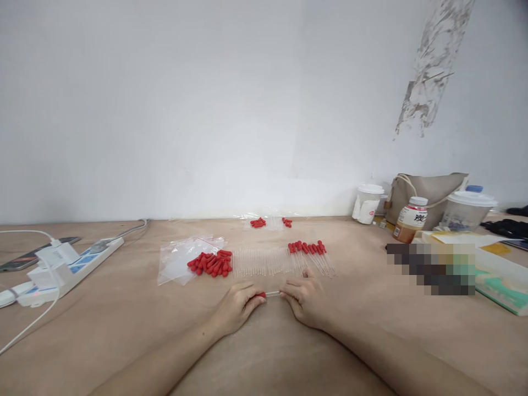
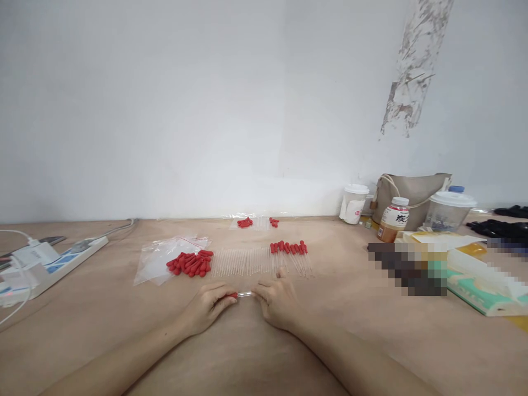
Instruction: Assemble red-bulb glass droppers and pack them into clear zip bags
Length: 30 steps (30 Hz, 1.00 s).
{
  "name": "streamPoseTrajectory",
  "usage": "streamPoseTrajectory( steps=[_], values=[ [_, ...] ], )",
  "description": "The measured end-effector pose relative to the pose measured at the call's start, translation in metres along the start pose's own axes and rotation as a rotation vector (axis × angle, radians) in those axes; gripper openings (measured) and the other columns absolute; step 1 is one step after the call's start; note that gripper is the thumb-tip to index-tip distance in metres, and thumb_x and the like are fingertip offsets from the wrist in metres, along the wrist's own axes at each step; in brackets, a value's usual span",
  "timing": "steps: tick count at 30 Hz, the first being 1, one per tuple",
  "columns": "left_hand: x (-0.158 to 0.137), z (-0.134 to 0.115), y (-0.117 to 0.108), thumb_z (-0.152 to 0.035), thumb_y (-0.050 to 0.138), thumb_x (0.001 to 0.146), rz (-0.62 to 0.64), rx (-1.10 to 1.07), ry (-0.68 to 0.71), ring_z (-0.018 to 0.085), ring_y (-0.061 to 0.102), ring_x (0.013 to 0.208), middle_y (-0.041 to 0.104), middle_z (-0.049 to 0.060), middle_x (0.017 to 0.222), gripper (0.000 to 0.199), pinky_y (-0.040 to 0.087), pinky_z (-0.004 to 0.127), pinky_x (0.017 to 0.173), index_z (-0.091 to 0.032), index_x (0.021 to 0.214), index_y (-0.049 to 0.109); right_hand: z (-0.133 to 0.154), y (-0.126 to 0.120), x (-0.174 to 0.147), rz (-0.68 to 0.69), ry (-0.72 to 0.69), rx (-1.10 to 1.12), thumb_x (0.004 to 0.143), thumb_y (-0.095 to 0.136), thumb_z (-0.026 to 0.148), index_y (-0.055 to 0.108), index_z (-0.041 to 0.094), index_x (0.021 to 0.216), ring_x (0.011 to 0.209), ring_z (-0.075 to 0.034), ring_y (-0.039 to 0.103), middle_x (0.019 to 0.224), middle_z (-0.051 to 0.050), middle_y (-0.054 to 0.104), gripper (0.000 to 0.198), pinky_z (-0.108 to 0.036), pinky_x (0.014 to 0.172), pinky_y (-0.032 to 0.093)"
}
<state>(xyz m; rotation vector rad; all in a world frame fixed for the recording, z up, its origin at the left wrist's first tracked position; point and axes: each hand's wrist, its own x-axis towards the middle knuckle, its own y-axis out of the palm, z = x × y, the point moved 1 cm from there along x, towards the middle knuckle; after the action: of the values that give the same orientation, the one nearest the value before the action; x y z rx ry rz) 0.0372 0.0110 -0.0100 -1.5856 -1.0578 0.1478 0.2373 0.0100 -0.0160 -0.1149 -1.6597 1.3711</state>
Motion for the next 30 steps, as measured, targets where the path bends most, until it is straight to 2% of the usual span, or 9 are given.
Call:
streamPoseTrajectory(
  steps=[16,23,26,28,30],
  values=[
    [0.000,-0.001,0.002,-0.024,0.037,0.089,0.039,-0.004,0.044,0.015,0.051,0.068,0.056,0.003,0.074,0.023,0.039,0.024,0.062,-0.018,0.083,0.058,0.011,0.008,0.005,0.023,0.048,0.019,0.083,0.041,0.018,0.057,0.019,0.067,0.057,-0.010,0.046,0.063,0.001,0.060,0.022,-0.029,0.065,0.021],
    [0.001,0.004,-0.002,-0.026,0.042,0.087,-0.035,-0.092,0.005,0.015,0.054,0.069,0.059,0.002,0.075,0.020,0.042,0.025,0.065,-0.019,0.086,0.061,0.013,-0.008,0.008,0.025,-0.093,-0.060,0.084,0.039,0.019,0.059,0.019,0.077,0.071,-0.015,0.048,0.071,-0.004,0.059,0.021,-0.031,0.067,0.023],
    [0.000,0.007,-0.005,-0.025,0.046,0.086,-0.059,-0.104,-0.008,0.016,0.055,0.078,0.060,0.003,0.083,0.018,0.043,0.028,0.073,-0.022,0.097,0.059,0.011,-0.014,0.007,0.071,-0.121,-0.127,0.081,0.043,0.016,0.060,0.019,0.080,0.074,-0.017,0.048,0.075,-0.006,0.060,0.018,-0.032,0.068,0.023],
    [-0.002,0.008,-0.008,-0.022,0.048,0.084,-0.114,-0.080,-0.031,0.019,0.051,0.092,0.056,0.005,0.100,0.027,0.041,0.032,0.082,-0.025,0.111,0.052,0.002,-0.016,0.006,0.067,-0.053,-0.142,0.079,0.043,0.016,0.061,0.019,0.079,0.076,-0.018,0.048,0.076,-0.006,0.061,0.019,-0.033,0.070,0.024],
    [-0.005,0.009,-0.009,-0.021,0.050,0.082,-0.166,-0.050,-0.071,0.021,0.046,0.101,0.045,0.007,0.115,0.039,0.039,0.035,0.086,-0.026,0.120,0.043,-0.015,-0.019,0.007,0.007,0.142,-0.137,0.080,0.042,0.019,0.062,0.020,0.076,0.077,-0.018,0.050,0.077,-0.005,0.062,0.021,-0.033,0.072,0.025]
  ],
)
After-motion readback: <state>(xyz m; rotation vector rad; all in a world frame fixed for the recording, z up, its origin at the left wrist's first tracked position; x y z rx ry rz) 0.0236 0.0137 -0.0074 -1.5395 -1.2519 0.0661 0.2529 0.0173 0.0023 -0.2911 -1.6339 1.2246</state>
